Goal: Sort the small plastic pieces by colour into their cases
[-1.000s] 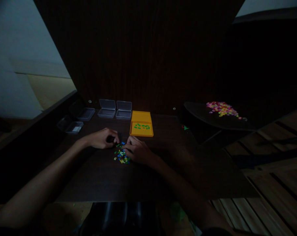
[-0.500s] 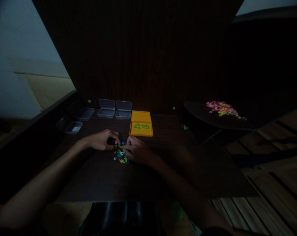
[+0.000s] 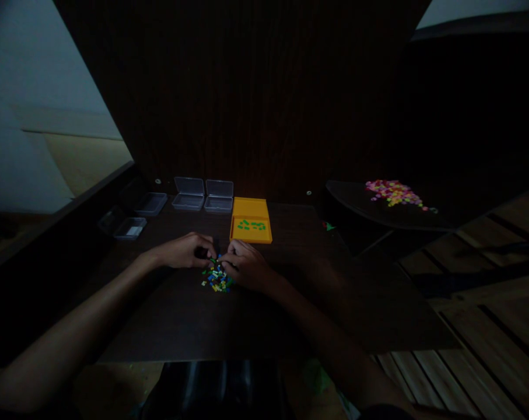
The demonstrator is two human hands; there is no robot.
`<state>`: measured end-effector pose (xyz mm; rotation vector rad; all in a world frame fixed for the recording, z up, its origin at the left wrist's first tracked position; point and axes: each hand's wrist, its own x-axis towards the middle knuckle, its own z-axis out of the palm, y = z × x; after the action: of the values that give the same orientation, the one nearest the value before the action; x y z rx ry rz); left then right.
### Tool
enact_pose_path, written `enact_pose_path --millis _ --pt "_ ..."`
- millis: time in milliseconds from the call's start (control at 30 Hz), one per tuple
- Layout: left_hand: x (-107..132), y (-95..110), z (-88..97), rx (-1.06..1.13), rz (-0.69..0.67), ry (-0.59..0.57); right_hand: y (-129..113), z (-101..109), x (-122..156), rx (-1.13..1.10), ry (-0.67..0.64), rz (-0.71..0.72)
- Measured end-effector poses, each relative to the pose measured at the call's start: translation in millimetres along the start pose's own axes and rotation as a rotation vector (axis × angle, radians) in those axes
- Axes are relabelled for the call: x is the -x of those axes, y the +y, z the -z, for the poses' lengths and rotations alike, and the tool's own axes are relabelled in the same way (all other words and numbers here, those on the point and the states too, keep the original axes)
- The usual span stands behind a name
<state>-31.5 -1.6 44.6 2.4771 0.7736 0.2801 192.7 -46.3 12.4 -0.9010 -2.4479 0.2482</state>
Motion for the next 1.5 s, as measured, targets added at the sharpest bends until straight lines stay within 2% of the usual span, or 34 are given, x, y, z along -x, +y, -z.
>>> enact_pose_path --millis 367,867,1333,1500 --pt "0.5 5.3 -7.6 -0.144 0.019 -0.016 8.3 1.1 1.3 -0.018 0.094 0.013" --pt "-0.7 13.4 -10.4 -0.307 0.013 -0.016 11.8 2.4 2.7 -0.033 0.097 0.011" --pt "-1.1 8.4 -9.5 -0.147 -0.076 0.029 13.1 1.8 3.5 -0.018 0.095 0.009" --pt "-0.6 3.8 -7.1 -0.101 -0.069 0.028 13.3 1.8 3.7 -0.011 0.105 0.008"
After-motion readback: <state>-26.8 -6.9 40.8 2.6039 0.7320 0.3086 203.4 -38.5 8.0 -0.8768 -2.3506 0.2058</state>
